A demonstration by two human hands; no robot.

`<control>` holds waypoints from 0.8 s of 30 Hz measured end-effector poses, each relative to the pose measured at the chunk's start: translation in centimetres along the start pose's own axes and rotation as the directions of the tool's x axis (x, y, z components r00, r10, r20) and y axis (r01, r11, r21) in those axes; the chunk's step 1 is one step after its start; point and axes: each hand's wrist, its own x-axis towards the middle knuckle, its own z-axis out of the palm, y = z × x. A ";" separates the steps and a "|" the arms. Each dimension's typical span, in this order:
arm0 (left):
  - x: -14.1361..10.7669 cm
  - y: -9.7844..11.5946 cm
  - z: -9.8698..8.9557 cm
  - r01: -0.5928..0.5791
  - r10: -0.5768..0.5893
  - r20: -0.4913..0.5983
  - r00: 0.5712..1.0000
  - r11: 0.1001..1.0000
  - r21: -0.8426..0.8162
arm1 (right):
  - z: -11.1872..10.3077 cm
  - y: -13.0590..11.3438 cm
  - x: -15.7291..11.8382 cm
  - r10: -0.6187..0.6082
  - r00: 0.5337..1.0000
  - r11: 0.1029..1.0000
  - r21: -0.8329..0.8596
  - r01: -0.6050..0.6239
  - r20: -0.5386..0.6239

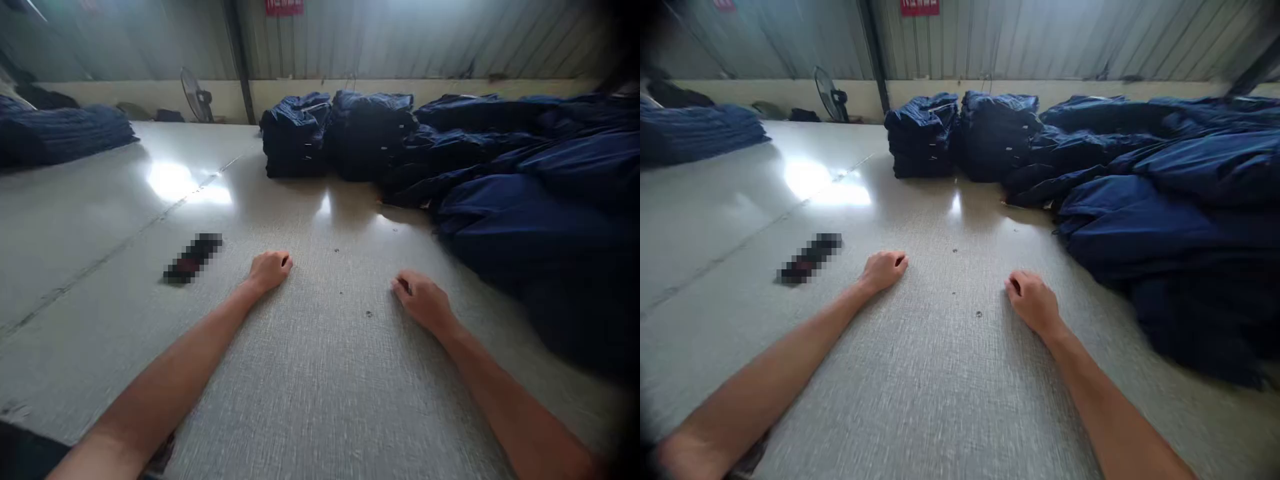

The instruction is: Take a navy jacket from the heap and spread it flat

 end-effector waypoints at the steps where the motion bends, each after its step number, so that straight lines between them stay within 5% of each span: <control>1: 0.0 0.0 0.0 -0.001 0.001 -0.002 1.000 1.000 0.001 | 0.0 0.0 0.0 0.000 1.000 1.000 -0.005 0.000 -0.010; 24: 0.3 -0.1 0.8 0.040 -0.036 -0.053 0.998 0.996 0.080 | 0.3 0.2 0.1 -0.030 0.996 1.000 0.005 0.031 -0.083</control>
